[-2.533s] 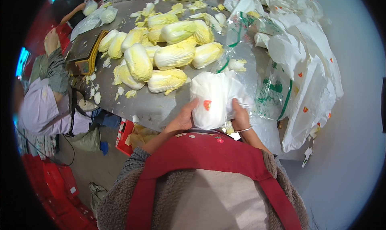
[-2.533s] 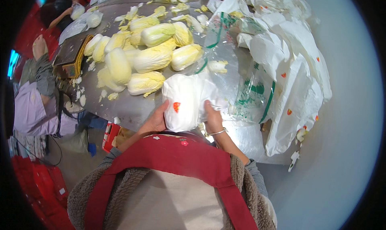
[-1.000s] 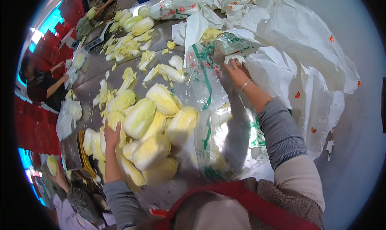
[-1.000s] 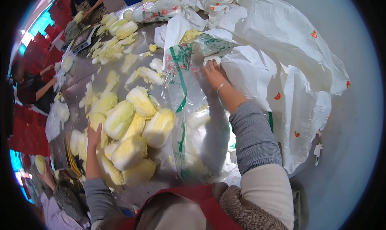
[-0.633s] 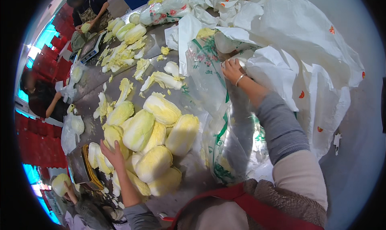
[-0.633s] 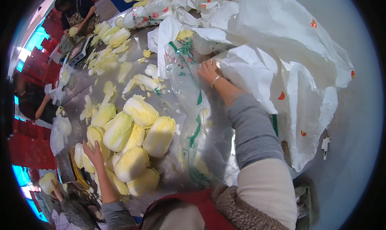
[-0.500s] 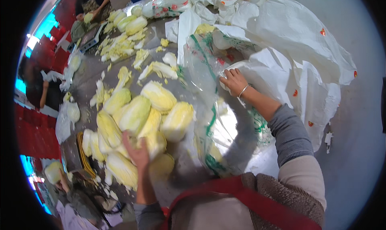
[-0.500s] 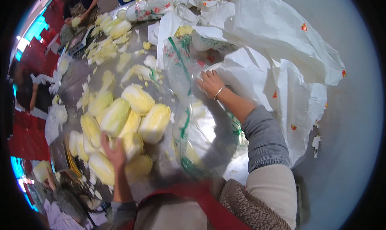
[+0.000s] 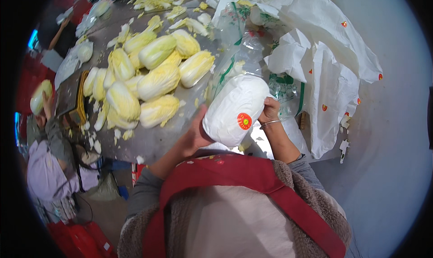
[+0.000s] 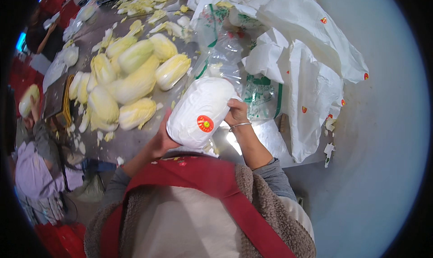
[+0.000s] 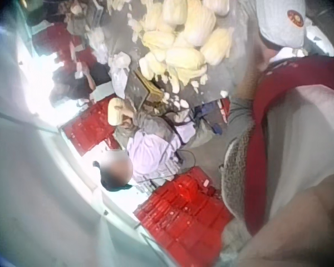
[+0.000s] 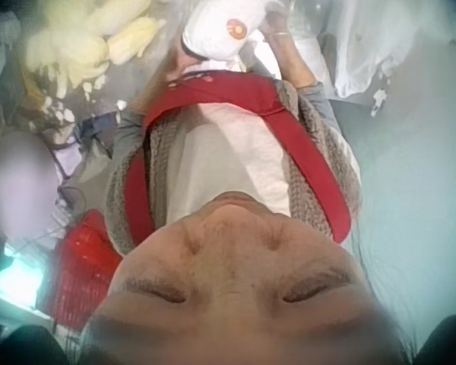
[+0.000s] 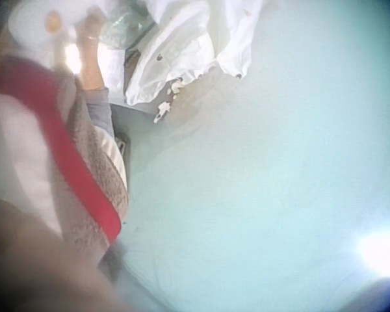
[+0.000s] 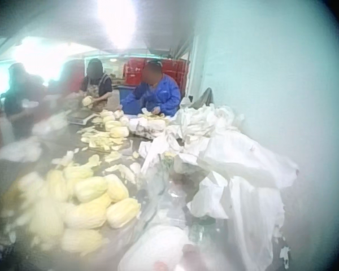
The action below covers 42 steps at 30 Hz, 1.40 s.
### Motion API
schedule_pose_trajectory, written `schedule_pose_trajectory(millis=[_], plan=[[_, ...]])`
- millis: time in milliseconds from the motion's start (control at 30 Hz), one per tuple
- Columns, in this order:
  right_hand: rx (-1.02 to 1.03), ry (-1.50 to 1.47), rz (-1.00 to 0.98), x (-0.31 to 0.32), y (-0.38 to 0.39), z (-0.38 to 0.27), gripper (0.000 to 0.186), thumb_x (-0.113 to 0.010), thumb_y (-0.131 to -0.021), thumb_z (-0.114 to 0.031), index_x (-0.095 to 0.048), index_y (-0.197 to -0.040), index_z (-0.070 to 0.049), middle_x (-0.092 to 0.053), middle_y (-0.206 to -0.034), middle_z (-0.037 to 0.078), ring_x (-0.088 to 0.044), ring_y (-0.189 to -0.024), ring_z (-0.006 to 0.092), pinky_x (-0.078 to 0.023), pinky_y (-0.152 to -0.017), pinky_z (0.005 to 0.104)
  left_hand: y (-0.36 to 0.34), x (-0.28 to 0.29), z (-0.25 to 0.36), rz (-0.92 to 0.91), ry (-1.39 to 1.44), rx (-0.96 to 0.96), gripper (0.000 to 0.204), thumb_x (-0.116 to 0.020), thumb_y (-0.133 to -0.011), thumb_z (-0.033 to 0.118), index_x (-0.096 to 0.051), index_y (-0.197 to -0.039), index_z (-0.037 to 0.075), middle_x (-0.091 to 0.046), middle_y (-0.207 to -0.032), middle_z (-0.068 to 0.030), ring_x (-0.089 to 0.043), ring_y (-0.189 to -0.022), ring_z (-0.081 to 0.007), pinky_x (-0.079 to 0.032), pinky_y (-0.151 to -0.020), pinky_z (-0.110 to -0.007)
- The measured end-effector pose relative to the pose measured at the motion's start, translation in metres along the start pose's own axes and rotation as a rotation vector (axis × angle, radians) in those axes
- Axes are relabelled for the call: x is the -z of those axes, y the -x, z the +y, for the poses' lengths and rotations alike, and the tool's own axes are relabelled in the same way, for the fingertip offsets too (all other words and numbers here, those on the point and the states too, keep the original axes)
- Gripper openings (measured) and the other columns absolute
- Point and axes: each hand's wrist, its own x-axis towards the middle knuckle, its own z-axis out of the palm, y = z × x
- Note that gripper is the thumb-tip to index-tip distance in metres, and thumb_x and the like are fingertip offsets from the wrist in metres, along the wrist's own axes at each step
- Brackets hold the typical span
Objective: The person wraps individual napa cabbage heads in white paper packaging at a metal worktable. They pick up each cabbage, fold the paper around it, and place the wrapped unit on a growing stack. A coworker trims cabbages nearby.
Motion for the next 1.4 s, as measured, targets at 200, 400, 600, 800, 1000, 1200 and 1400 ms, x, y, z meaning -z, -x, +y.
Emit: schedule_pose_trajectory(millis=[200,400,600,800,1000,1200,1400], plan=[[-0.132,0.484,0.071,-0.038,0.024,0.008,0.05,-0.06,-0.081,-0.018,-0.044,-0.128,-0.006,-0.045,-0.129,0.009,-0.045,-0.118,0.0219,-0.037,-0.098,0.0344,0.031,0.004,-0.04,-0.059,0.199,-0.066,0.068,-0.049,-0.086,0.05,-0.033,-0.137,0.009,-0.039,-0.139,-0.0097,-0.039,-0.125,-0.027,-0.026,-0.106,-0.047],[0.247,1.592,-0.278,-0.092,0.041,-0.002,0.058,-0.073,-0.071,-0.023,-0.049,-0.12,-0.004,-0.046,-0.12,0.009,-0.046,-0.109,0.0206,-0.042,-0.087,0.0316,0.043,0.006,-0.042,0.004,0.079,-0.135,0.07,-0.042,-0.086,0.056,-0.03,-0.139,0.013,-0.036,-0.14,-0.0089,-0.038,-0.126,-0.0284,-0.03,-0.102,-0.051],[0.251,1.715,-0.349,-0.107,0.069,0.033,0.056,-0.081,-0.062,-0.031,-0.052,-0.102,-0.004,-0.048,-0.089,0.009,-0.052,-0.075,0.0203,-0.044,-0.065,0.031,0.042,0.009,-0.042,0.016,0.105,-0.229,0.073,-0.037,-0.084,0.062,-0.031,-0.138,0.014,-0.04,-0.136,-0.0097,-0.042,-0.122,-0.029,-0.036,-0.099,-0.048],[0.204,1.735,-0.114,-0.11,0.078,0.054,0.04,-0.071,-0.072,-0.028,-0.051,-0.095,-0.003,-0.05,-0.082,0.015,-0.054,-0.066,0.0301,-0.046,-0.06,0.0368,0.049,0.005,-0.037,0.091,-0.019,-0.275,0.072,-0.033,-0.085,0.062,-0.031,-0.139,0.014,-0.041,-0.136,-0.0089,-0.045,-0.12,-0.0285,-0.04,-0.094,-0.047],[0.422,1.853,-0.107,-0.095,0.074,0.063,0.011,-0.052,-0.084,-0.012,-0.05,-0.083,-0.002,-0.051,-0.078,0.019,-0.052,-0.067,0.0385,-0.043,-0.058,0.0428,0.054,0.011,-0.041,0.157,-0.144,-0.296,0.075,-0.038,-0.083,0.063,-0.031,-0.139,0.014,-0.041,-0.136,-0.0075,-0.041,-0.124,-0.0249,-0.033,-0.1,-0.045],[0.043,1.125,0.4,0.01,0.06,0.046,0.019,-0.048,-0.092,-0.022,-0.052,-0.094,-0.004,-0.058,-0.083,0.006,-0.059,-0.075,0.0194,-0.05,-0.067,0.0349,0.046,0.021,-0.038,-0.106,0.122,-0.317,0.073,-0.042,-0.081,0.061,-0.033,-0.138,0.017,-0.038,-0.139,-0.0061,-0.037,-0.127,-0.0277,-0.028,-0.104,-0.05],[-0.194,0.557,0.098,-0.039,0.068,0.057,0.052,-0.055,-0.089,-0.031,-0.033,-0.13,-0.007,-0.051,-0.12,0.005,-0.054,-0.104,0.0171,-0.05,-0.08,0.0419,0.051,0.015,-0.039,-0.06,0.082,-0.323,0.075,-0.045,-0.081,0.061,-0.032,-0.138,0.015,-0.037,-0.139,-0.0093,-0.036,-0.127,-0.0297,-0.028,-0.103,-0.051]])
